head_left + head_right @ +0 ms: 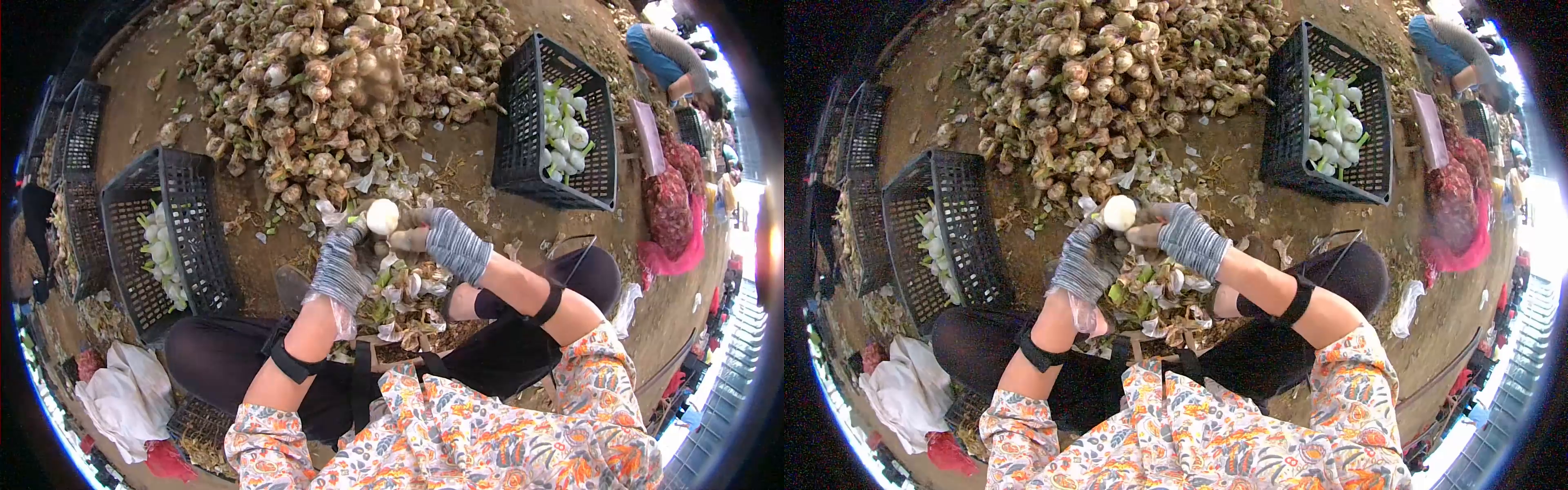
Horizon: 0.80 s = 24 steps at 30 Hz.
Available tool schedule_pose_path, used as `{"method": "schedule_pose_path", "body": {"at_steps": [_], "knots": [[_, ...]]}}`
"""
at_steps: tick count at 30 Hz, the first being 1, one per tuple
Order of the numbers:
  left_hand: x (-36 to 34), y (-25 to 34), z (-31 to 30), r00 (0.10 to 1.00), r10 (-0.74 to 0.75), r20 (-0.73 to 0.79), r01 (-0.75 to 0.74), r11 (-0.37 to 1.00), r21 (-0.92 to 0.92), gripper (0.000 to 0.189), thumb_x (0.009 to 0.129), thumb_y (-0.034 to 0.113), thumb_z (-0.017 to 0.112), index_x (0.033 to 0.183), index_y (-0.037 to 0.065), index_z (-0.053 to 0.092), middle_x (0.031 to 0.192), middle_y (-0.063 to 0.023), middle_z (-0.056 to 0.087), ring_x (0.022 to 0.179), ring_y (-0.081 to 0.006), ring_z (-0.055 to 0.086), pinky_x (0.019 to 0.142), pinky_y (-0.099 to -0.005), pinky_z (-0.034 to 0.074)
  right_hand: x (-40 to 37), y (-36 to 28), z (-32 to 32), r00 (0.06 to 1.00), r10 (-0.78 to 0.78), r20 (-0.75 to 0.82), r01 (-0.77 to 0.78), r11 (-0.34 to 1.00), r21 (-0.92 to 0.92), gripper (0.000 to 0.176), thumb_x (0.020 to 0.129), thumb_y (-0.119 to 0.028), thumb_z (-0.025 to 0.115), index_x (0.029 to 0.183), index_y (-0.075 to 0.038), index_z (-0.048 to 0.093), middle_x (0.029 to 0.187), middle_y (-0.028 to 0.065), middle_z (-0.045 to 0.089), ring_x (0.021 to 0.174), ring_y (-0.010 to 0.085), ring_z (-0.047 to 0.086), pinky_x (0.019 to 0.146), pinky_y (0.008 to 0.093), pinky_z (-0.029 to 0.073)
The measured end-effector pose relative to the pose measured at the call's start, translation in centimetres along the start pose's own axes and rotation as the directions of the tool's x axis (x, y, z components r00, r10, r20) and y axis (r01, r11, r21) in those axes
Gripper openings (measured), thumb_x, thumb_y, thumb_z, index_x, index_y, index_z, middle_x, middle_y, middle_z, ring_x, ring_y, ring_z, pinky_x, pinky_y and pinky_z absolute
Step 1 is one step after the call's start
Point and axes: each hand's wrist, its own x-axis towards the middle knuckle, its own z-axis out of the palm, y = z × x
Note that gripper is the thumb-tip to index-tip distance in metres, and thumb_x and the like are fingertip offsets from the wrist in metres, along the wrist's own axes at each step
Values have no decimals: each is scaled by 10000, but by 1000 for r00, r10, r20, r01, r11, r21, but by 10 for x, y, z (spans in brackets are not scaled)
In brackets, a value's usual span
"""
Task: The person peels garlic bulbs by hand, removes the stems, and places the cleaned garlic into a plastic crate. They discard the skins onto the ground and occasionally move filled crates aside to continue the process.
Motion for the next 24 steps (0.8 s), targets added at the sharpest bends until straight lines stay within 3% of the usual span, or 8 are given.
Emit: {"method": "schedule_pose_path", "body": {"at_steps": [4,7,9,11,13,14,18,24], "knots": [[-8,14,-6,984,108,-140,-120,990,-74,209,839,80,522,1039,24,550,873,-97,594,649,-130,575,495,-210,516,26,11,-21,999,44,31,-45,999,26,337,764,-205,673,985,36,590,806,69,634,738,119,582,667,280,481],[-18,64,-29,955,234,-182,-280,914,-294,220,831,101,541,1034,15,543,913,-113,566,698,-146,559,516,-229,509,77,45,-52,991,-28,-132,-17,945,-328,404,749,-266,673,980,53,581,814,133,638,763,193,607,707,331,480],[-31,119,-61,868,394,-302,-491,771,-405,193,844,87,498,1016,9,537,874,-119,572,688,-175,556,546,-273,502,98,50,-65,969,-45,-244,-128,753,-646,438,757,-322,641,985,47,577,871,187,631,799,265,609,736,363,471],[-59,170,-101,753,652,-89,-589,606,-534,214,831,111,513,1014,3,537,868,-147,597,736,-191,584,560,-295,519,131,73,-80,950,-115,-290,-108,750,-652,410,764,-315,624,991,25,584,897,194,625,811,287,603,743,364,468],[-84,201,-130,701,696,-157,-648,530,-546,318,813,187,557,1049,-24,524,1014,-190,593,859,-237,617,583,-324,538,183,106,-98,897,-148,-417,-193,716,-671,341,769,-274,585,1019,-43,594,930,196,615,851,331,587,765,374,459],[-88,197,-95,560,693,-453,-825,419,-378,440,865,264,486,1143,-76,450,1061,-243,564,701,-237,577,585,-330,495,189,98,-92,900,-153,-409,-187,712,-677,341,769,-274,585,1019,-43,594,930,196,615,851,331,587,765,374,459],[-71,169,-79,747,607,-269,-660,634,-403,274,847,152,543,1032,-48,515,895,-167,600,660,-175,554,556,-291,473,209,58,-54,850,-251,-462,-143,735,-662,395,738,-282,609,1053,-47,574,960,203,606,893,345,570,791,392,449],[-30,107,-22,878,354,-323,-421,891,-167,190,811,153,596,963,39,579,867,-89,605,637,-122,548,531,-232,488,271,21,0,388,-761,-519,172,614,-771,596,695,-303,684,1134,41,475,914,232,594,873,344,570,792,382,443]]}}
